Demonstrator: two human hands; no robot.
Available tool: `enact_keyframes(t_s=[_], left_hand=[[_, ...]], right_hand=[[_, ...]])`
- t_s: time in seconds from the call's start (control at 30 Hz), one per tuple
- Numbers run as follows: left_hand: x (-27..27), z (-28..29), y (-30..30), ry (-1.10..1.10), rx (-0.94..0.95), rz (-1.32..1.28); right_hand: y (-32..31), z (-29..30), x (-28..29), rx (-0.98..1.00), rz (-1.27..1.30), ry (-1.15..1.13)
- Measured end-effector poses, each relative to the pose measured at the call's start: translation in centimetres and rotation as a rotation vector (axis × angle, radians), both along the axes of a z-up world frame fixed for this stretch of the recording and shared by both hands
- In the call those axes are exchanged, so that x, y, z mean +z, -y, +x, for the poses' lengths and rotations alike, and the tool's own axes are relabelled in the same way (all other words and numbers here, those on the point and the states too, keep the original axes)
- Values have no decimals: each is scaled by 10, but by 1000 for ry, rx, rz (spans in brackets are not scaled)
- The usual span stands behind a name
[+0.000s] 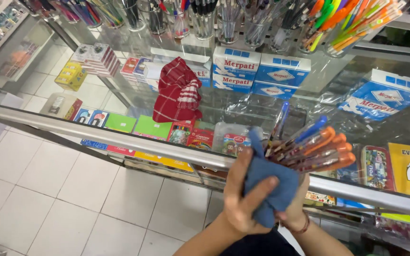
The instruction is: Cleaning and organizing pens and markers in containers on a store counter.
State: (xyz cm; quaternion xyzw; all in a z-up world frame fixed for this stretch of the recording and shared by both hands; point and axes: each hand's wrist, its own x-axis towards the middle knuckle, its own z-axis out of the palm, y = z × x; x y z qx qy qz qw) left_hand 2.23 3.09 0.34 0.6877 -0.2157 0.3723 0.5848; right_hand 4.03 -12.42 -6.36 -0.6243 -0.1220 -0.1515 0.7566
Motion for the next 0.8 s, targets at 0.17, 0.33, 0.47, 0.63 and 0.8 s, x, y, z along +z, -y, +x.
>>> enact_keyframes(t_s=[0.17,0.33,0.47,0.63,0.8], left_hand=[[-30,10,4,335,135,271],[0,18,-4,-191,-106,-71],[-73,24,2,-488,-266,-301],[-35,8,4,-365,-363,-486],[-14,2,19,-155,-19,-238]], right_hand=[[3,0,-33,116,732,-567],[2,0,-46,50,320,42],[-2,2,-14,17,183,161],[-2,17,11,192,236,-48],[-33,7,65,-21,-35,77]])
